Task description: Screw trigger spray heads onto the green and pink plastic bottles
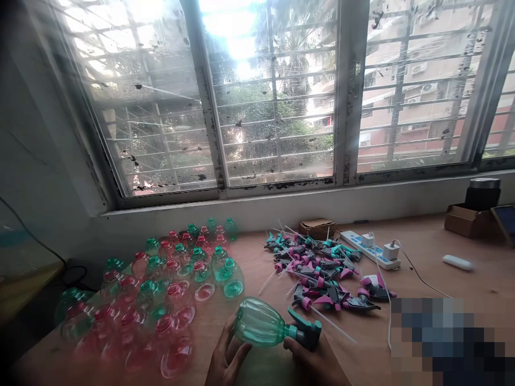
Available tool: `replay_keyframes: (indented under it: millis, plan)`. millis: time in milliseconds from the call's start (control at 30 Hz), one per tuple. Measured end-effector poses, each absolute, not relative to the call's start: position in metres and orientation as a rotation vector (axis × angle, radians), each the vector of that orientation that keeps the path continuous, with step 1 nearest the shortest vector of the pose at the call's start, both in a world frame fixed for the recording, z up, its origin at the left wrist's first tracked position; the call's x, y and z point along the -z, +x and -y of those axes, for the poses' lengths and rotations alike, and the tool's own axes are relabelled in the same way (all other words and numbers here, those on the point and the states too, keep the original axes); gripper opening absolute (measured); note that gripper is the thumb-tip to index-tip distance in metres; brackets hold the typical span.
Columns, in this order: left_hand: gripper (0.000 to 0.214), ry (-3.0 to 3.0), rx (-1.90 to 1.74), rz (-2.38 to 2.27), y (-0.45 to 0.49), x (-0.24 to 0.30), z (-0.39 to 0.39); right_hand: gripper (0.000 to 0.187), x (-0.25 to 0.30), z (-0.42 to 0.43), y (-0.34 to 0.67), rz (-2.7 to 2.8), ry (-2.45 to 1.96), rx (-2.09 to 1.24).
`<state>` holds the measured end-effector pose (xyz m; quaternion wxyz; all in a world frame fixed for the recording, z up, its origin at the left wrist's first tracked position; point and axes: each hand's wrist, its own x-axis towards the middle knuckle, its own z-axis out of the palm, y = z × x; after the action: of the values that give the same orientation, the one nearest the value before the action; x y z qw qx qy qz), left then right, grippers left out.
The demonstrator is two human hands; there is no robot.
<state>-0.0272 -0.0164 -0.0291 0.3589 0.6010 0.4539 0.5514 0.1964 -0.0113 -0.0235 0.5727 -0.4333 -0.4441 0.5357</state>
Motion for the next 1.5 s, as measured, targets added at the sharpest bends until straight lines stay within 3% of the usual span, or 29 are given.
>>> replay_keyframes:
  millis: [267, 600, 800, 1100, 1267, 1500]
  plan:
    - [0.061, 1.556, -1.414, -1.195, -0.025, 0.038, 0.016, 0.048, 0.026, 0.011, 0.198, 1.031, -0.989, -1.269]
    - [0.047, 1.723, -1.565, -1.241, -0.030, 0.043, 0.011, 0.045, 0.028, 0.009, 0.202, 1.110, -0.966, -1.345]
    - [0.063, 1.612, -1.499, -1.217, -0.030, 0.052, 0.008, 0.044, 0.023, 0.012, 0.197, 1.054, -0.976, -1.287]
    - [0.048, 1.695, -1.479, -1.200, -0.033, 0.041, 0.010, 0.048, 0.026, 0.010, 0.195, 1.011, -0.986, -1.327]
    - [0.064, 1.529, -1.482, -1.155, -0.028, 0.051, 0.008, 0.048, 0.019, 0.013, 0.193, 1.014, -0.994, -1.266]
    - [0.059, 1.512, -1.514, -1.161, -0.032, 0.056, 0.002, 0.050, 0.023, 0.009, 0.195, 1.039, -1.007, -1.256]
